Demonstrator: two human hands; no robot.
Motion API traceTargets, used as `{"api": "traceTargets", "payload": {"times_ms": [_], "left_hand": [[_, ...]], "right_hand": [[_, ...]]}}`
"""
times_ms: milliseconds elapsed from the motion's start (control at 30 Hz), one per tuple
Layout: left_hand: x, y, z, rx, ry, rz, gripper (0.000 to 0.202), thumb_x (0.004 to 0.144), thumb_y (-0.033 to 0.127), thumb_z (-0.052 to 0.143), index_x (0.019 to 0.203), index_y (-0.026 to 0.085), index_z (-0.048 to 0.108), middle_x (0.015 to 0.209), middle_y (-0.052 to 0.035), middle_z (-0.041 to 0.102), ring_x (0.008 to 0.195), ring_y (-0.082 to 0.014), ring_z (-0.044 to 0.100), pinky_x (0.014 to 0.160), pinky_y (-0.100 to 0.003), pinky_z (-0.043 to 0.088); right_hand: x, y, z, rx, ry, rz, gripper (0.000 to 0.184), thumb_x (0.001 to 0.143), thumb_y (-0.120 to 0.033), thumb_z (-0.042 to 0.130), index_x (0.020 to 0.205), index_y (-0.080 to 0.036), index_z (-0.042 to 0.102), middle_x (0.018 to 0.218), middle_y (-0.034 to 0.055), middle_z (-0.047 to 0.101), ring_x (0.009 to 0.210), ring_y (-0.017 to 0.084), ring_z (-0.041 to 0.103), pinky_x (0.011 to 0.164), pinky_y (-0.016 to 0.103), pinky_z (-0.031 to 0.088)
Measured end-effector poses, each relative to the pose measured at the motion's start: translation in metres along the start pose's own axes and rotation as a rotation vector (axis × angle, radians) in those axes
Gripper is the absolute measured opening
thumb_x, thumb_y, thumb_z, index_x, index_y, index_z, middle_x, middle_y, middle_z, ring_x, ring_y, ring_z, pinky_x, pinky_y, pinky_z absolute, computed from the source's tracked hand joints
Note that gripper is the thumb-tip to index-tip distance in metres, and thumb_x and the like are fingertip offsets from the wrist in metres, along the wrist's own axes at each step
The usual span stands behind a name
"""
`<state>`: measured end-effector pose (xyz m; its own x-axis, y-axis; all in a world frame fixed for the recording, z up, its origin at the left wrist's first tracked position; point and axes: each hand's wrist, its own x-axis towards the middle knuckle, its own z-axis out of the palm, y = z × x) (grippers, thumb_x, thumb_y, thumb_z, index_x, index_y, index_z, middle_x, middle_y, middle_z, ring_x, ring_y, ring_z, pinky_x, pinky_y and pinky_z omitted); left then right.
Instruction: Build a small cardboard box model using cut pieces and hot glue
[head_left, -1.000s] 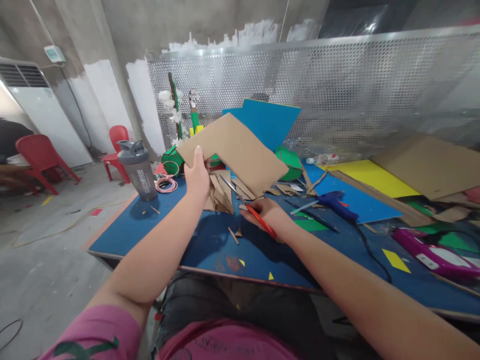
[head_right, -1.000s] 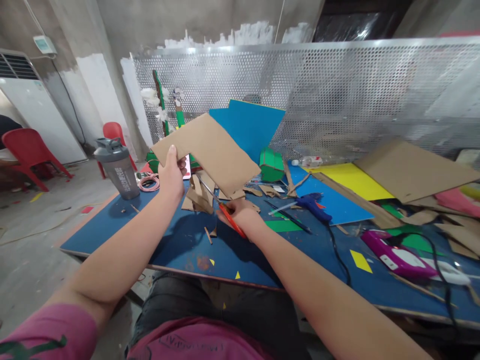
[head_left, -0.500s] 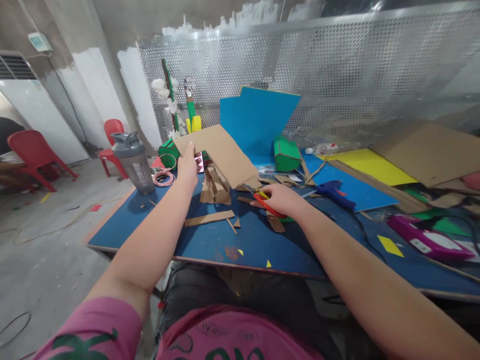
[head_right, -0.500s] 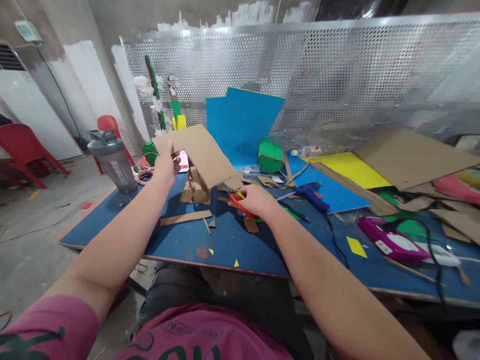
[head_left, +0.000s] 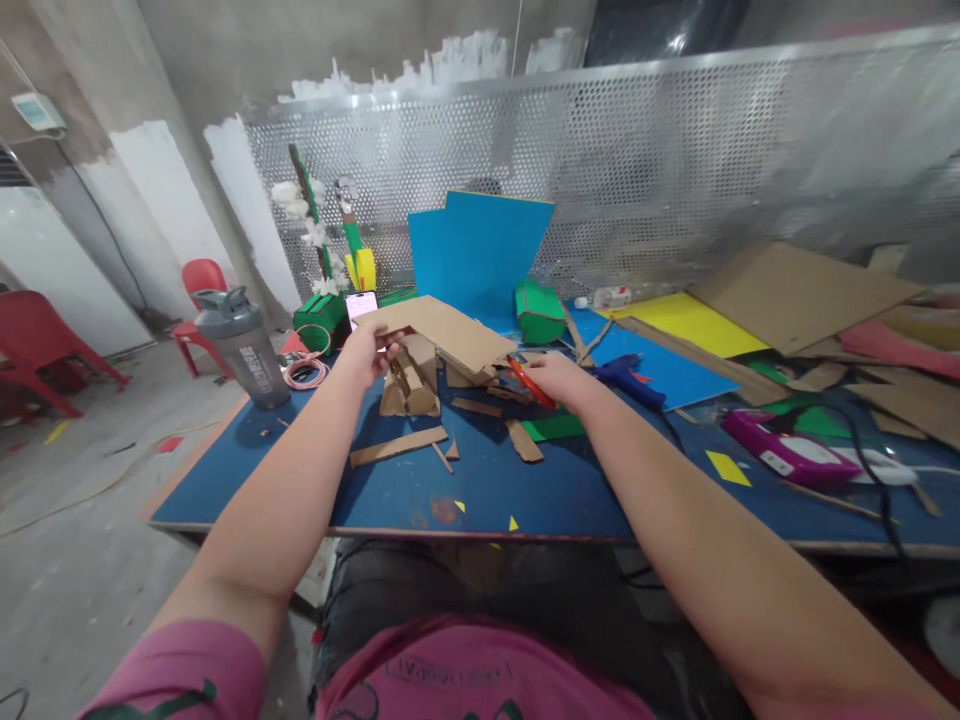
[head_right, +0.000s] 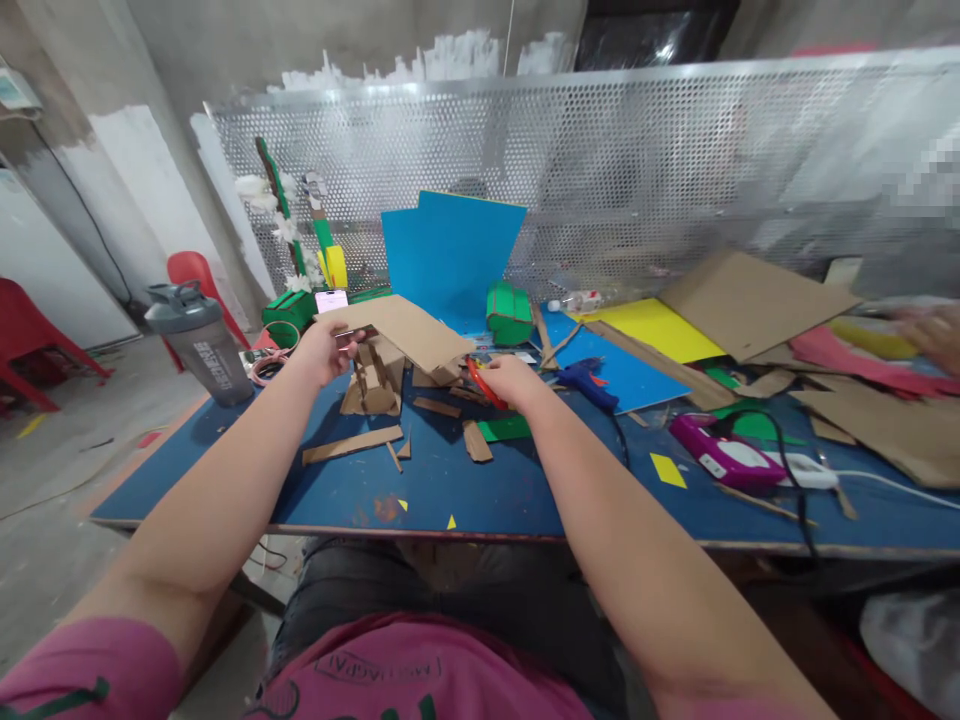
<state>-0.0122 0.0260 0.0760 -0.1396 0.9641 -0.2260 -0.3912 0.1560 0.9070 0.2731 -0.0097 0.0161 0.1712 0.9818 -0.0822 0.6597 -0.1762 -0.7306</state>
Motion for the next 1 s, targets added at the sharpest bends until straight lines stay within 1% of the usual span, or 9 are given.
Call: {"api": "traceTargets", "payload": {"times_ms": [200,267,333,433,533,600,733,867,1000], "left_hand": [[-0.001,0.0,0.006,0.106,-0.17,-0.021,0.005,0.094,0.017,0.066,0.094,0.016,0.071,0.088,-0.0113,0.082,0.048,-0.0075,0.057,0.037,-0.013,0.031],[0.002,0.002,0.005,0.347,-0.193,0.058,0.013,0.096,0.03,0.07,0.093,0.018,0.074,0.1,-0.0153,0.083,0.055,-0.0109,0.061,0.038,-0.016,0.031],[0.008,0.006,-0.002,0.729,-0.133,0.206,0.028,0.093,0.047,0.074,0.09,0.02,0.075,0.106,-0.0171,0.084,0.068,-0.0187,0.069,0.043,-0.021,0.039],[0.017,0.01,-0.017,1.045,-0.013,0.338,0.039,0.079,0.054,0.086,0.095,0.02,0.077,0.121,-0.0179,0.081,0.11,-0.0352,0.074,0.076,-0.033,0.059],[0.024,0.006,-0.029,1.147,0.017,0.324,0.053,0.071,0.05,0.091,0.111,0.019,0.076,0.14,-0.0189,0.075,0.131,-0.0416,0.068,0.104,-0.042,0.055],[0.026,0.0,-0.031,1.188,-0.007,0.282,0.055,0.071,0.053,0.09,0.113,0.02,0.076,0.14,-0.0175,0.075,0.13,-0.0409,0.069,0.105,-0.043,0.054],[0.029,-0.011,-0.03,1.189,-0.101,0.178,0.051,0.073,0.063,0.086,0.102,0.023,0.076,0.12,-0.0124,0.081,0.112,-0.0365,0.076,0.084,-0.039,0.059],[0.032,-0.013,-0.03,1.142,-0.124,0.172,0.052,0.064,0.062,0.093,0.091,0.022,0.073,0.106,-0.0122,0.08,0.109,-0.0374,0.074,0.08,-0.038,0.057],[0.031,-0.014,-0.027,0.985,-0.174,0.166,0.046,0.064,0.049,0.094,0.091,0.023,0.067,0.097,-0.0097,0.076,0.101,-0.0325,0.073,0.08,-0.039,0.058]], "right_hand": [[0.01,0.007,-0.006,0.19,0.113,0.036,0.034,0.091,-0.042,0.074,0.073,-0.014,0.073,0.06,0.0059,0.067,0.053,0.017,0.06,0.051,0.028,0.044],[0.011,0.006,-0.008,0.233,0.174,0.041,0.032,0.089,-0.042,0.075,0.072,-0.015,0.071,0.056,0.0037,0.063,0.053,0.017,0.058,0.051,0.028,0.044],[0.011,0.006,-0.01,0.255,0.245,0.033,0.031,0.085,-0.042,0.078,0.07,-0.017,0.068,0.052,0.0005,0.057,0.053,0.017,0.055,0.052,0.029,0.042],[0.008,0.006,-0.016,0.27,0.351,-0.012,0.031,0.081,-0.045,0.08,0.075,-0.018,0.067,0.057,-0.0016,0.056,0.057,0.017,0.054,0.055,0.029,0.042],[0.001,0.004,-0.018,0.286,0.408,-0.1,0.032,0.081,-0.048,0.08,0.087,-0.018,0.069,0.072,-0.0001,0.065,0.066,0.017,0.058,0.062,0.029,0.046],[-0.006,0.001,-0.016,0.235,0.343,-0.174,0.033,0.079,-0.048,0.082,0.089,-0.018,0.071,0.076,0.0007,0.069,0.069,0.017,0.06,0.065,0.029,0.047],[-0.019,-0.006,-0.004,-0.165,0.105,-0.204,0.03,0.079,-0.048,0.084,0.079,-0.019,0.076,0.072,0.0041,0.074,0.066,0.021,0.064,0.061,0.031,0.043],[-0.021,-0.007,0.008,-0.316,0.079,-0.174,0.027,0.079,-0.044,0.084,0.074,-0.019,0.078,0.071,0.0098,0.076,0.069,0.026,0.068,0.057,0.033,0.039],[-0.02,-0.005,0.011,-0.341,0.027,-0.213,0.017,0.079,-0.035,0.085,0.086,-0.02,0.082,0.084,0.0102,0.082,0.078,0.028,0.075,0.064,0.031,0.047]]}}
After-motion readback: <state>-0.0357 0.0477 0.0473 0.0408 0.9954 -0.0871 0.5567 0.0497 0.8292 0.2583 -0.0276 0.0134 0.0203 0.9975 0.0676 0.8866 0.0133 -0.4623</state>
